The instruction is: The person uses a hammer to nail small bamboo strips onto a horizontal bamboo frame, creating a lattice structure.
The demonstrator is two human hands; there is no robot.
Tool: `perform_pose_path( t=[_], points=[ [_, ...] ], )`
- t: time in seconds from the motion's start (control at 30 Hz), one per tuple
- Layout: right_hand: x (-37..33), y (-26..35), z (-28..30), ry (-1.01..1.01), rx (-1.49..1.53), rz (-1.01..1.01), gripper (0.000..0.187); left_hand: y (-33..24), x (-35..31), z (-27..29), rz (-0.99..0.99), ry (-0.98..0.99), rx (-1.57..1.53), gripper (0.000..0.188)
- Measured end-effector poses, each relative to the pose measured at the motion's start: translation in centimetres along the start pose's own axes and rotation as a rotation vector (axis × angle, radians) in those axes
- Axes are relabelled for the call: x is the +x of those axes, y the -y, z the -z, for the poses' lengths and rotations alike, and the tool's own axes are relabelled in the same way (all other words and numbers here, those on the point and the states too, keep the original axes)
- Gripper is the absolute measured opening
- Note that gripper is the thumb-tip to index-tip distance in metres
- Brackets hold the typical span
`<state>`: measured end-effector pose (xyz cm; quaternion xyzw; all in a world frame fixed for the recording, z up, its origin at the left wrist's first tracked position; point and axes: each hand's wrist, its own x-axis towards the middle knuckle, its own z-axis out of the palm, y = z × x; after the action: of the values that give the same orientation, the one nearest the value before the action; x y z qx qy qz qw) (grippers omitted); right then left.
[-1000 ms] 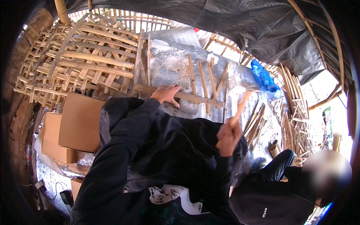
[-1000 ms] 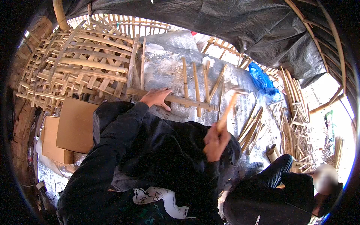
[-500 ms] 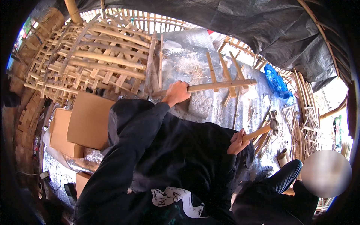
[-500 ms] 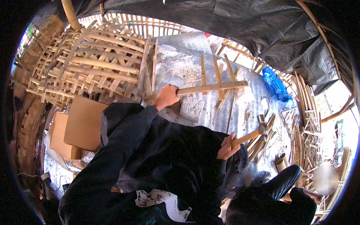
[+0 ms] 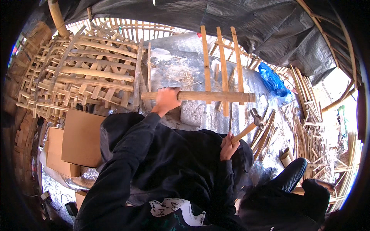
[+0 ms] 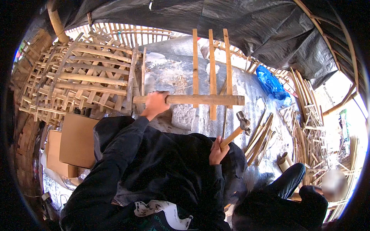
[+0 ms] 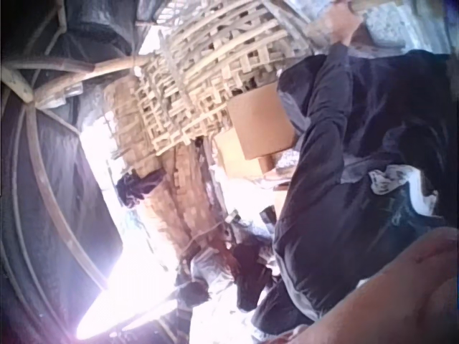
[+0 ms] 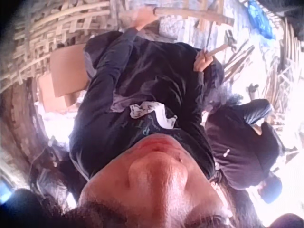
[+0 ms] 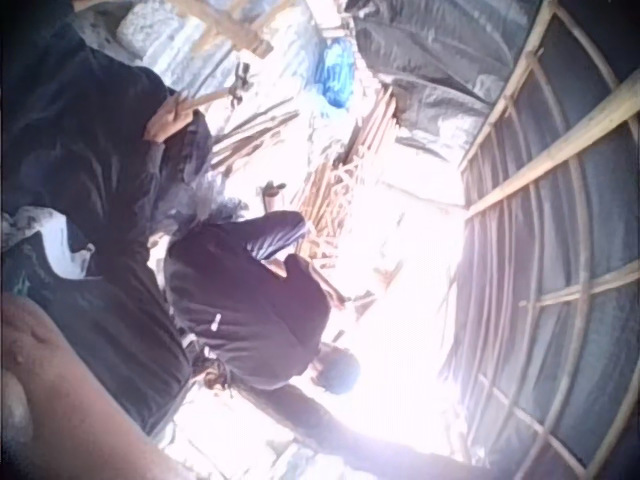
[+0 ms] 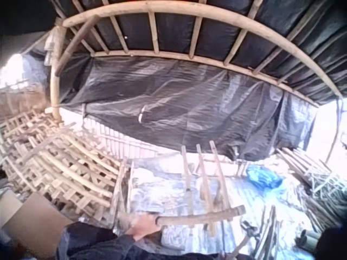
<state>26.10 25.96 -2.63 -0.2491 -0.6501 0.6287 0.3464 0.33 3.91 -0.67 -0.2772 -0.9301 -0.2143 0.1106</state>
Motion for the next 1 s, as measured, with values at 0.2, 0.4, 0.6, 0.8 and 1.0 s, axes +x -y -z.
perform_pose_path(
  t=[0.2, 0.4, 0.6, 0.8, 1.0],
  points=[
    [0.2, -0.1, 0.0, -0.007, 0.075, -0.029, 0.043, 0.6, 0.0, -0.1, -0.018, -0.091, -0.033, 0.037],
    [0.1, 0.4, -0.5, -0.018, 0.056, -0.031, 0.043, 1.2, -0.1, -0.8, -0.072, -0.232, -0.073, 0.031],
    [0.4, -0.5, -0.1, -0.025, -0.036, -0.059, 0.045, 0.7, 0.0, -0.4, -0.030, -0.207, -0.059, 0.029],
    [0.8, -2.1, 0.3, 0.001, -0.140, 0.035, 0.042, 0.3, 0.0, 0.0, 0.010, -0.162, -0.102, 0.029],
    [0.2, -0.6, -0.2, 0.008, -0.143, -0.037, 0.047, 0.4, -0.1, -0.3, -0.007, -0.195, -0.126, 0.037]
  ],
)
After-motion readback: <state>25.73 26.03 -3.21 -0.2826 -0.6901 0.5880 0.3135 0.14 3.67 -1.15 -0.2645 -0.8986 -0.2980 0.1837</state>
